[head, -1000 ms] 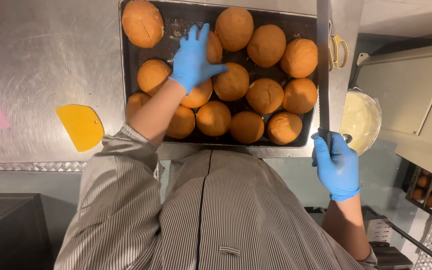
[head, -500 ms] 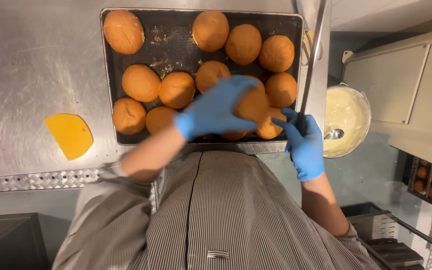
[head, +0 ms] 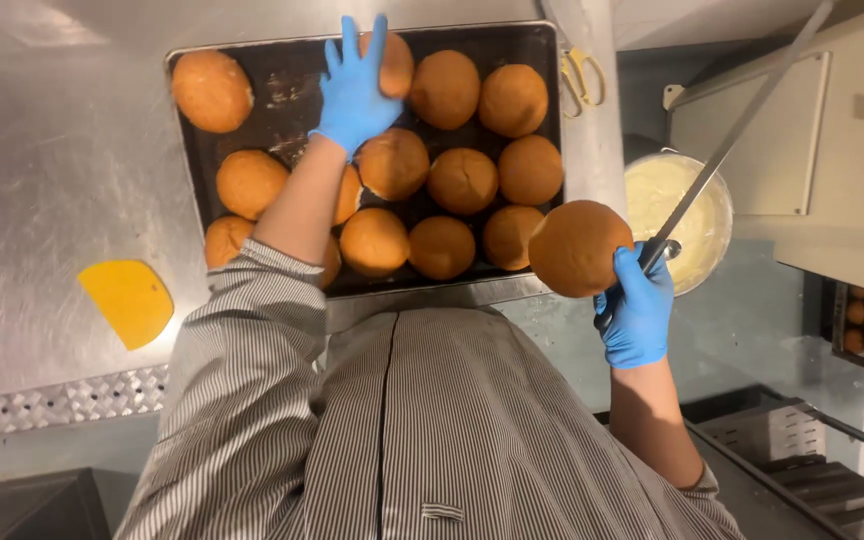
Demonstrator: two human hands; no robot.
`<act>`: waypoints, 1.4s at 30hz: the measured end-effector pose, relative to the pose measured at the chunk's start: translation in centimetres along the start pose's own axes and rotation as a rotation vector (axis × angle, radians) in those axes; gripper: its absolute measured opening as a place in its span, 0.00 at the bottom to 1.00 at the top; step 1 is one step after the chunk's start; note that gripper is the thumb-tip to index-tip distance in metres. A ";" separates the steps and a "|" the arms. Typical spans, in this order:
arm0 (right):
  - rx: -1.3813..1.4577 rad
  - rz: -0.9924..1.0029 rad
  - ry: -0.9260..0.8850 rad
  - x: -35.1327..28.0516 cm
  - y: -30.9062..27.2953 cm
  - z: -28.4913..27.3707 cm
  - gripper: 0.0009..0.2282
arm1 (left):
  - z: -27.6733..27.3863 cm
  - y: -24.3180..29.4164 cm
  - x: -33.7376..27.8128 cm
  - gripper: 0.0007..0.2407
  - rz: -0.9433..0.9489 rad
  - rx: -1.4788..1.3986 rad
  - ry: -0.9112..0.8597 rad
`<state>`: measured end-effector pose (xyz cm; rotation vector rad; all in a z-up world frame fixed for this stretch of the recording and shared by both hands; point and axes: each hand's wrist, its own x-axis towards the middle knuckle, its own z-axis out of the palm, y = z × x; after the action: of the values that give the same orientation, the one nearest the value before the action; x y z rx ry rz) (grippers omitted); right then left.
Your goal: Slicing baked buns on a tray using a long knife.
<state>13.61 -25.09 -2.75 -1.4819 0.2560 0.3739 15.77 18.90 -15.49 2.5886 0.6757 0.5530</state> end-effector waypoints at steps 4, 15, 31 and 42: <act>0.028 0.018 0.024 -0.9 -0.4 -1.0 0.04 | 1.8 -1.8 -0.3 0.43 0.083 0.001 -0.257; 0.005 -0.025 0.080 -0.5 -1.0 -1.8 0.03 | -2.8 7.1 -5.2 0.38 0.327 -0.360 -0.188; -0.185 -0.311 -0.545 -2.3 -6.7 8.8 0.17 | -13.5 17.4 -17.7 0.32 -0.403 -2.614 -0.743; -0.862 -0.770 -0.753 -7.9 -6.3 7.4 0.10 | -13.9 12.0 -18.2 0.34 -0.326 -2.478 -0.300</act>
<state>8.42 -18.72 6.66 -1.9938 -1.1806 0.3943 -0.92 3.56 -3.01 0.1746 -0.0402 0.3168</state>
